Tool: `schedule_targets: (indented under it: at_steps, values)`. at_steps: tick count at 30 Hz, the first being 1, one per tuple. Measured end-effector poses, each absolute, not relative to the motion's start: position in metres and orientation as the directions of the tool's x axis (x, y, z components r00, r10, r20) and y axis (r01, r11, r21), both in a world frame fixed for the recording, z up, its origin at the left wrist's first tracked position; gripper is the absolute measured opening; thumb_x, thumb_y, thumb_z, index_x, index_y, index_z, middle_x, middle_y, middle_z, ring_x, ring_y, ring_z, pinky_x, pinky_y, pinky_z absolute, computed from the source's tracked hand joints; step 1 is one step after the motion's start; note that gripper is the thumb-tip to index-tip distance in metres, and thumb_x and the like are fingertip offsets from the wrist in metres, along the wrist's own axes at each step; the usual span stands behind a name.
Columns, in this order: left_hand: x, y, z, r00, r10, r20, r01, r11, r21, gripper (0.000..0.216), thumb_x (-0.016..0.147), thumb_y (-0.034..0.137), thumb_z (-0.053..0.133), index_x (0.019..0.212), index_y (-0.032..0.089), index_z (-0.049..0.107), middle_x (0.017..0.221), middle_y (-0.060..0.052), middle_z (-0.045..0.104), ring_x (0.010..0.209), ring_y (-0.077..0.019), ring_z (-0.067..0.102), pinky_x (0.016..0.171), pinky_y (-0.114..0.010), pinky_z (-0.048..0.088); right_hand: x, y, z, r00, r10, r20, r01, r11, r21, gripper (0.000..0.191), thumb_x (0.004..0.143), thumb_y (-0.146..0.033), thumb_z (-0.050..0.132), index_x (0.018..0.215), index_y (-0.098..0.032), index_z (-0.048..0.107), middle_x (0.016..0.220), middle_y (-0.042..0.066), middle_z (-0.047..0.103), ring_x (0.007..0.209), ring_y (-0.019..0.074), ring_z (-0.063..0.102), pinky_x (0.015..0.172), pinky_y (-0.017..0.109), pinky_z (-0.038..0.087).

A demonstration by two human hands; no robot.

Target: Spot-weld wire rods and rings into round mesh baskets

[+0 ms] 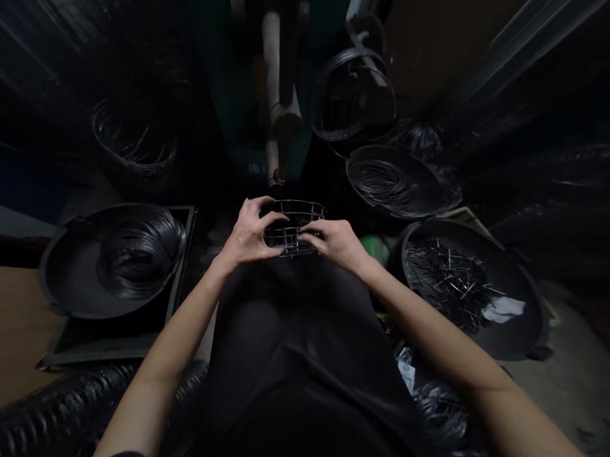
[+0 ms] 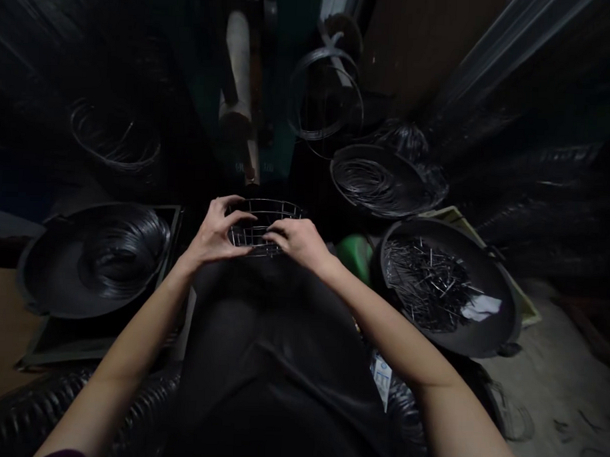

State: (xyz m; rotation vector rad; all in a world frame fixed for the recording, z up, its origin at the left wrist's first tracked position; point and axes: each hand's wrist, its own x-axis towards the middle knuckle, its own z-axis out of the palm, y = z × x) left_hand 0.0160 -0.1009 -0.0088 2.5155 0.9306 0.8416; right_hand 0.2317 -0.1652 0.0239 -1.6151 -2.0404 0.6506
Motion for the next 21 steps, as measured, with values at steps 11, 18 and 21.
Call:
schedule_targets:
  at_steps: [11,18,21]
  values:
    - [0.009,-0.09,-0.011,0.496,0.76,0.42,0.478,-0.643,0.599,0.064,0.061,0.039,0.086,0.118,0.026,0.061,0.134,-0.012,0.045,0.127,-0.0336,0.045,0.108,-0.054,0.042,0.228,-0.155,0.015,-0.483,0.837,0.256,0.856,0.513,-0.063,0.034,0.097,-0.032,0.049,0.125,-0.026,0.067,0.118,0.003,0.071,0.076,0.0155,0.072,0.055,0.025,0.042]
    - [0.008,-0.075,-0.006,0.475,0.774,0.419,0.478,-0.626,0.616,0.066,0.058,0.039,0.088,0.117,0.026,0.061,0.133,-0.011,0.045,0.127,-0.034,0.045,0.109,-0.055,0.042,0.228,-0.136,0.028,-0.483,0.843,0.237,0.862,0.506,-0.044,0.033,0.096,-0.035,0.051,0.124,-0.029,0.067,0.115,0.003,0.073,0.072,0.0146,0.071,0.051,0.025,0.037]
    - [0.006,-0.069,-0.004,0.471,0.78,0.413,0.476,-0.618,0.625,0.066,0.058,0.038,0.088,0.118,0.025,0.062,0.133,-0.011,0.045,0.126,-0.0336,0.045,0.109,-0.054,0.041,0.226,-0.13,0.031,-0.484,0.842,0.237,0.863,0.504,-0.027,0.033,0.096,-0.035,0.051,0.124,-0.03,0.067,0.113,0.002,0.074,0.074,0.0154,0.071,0.051,0.025,0.036]
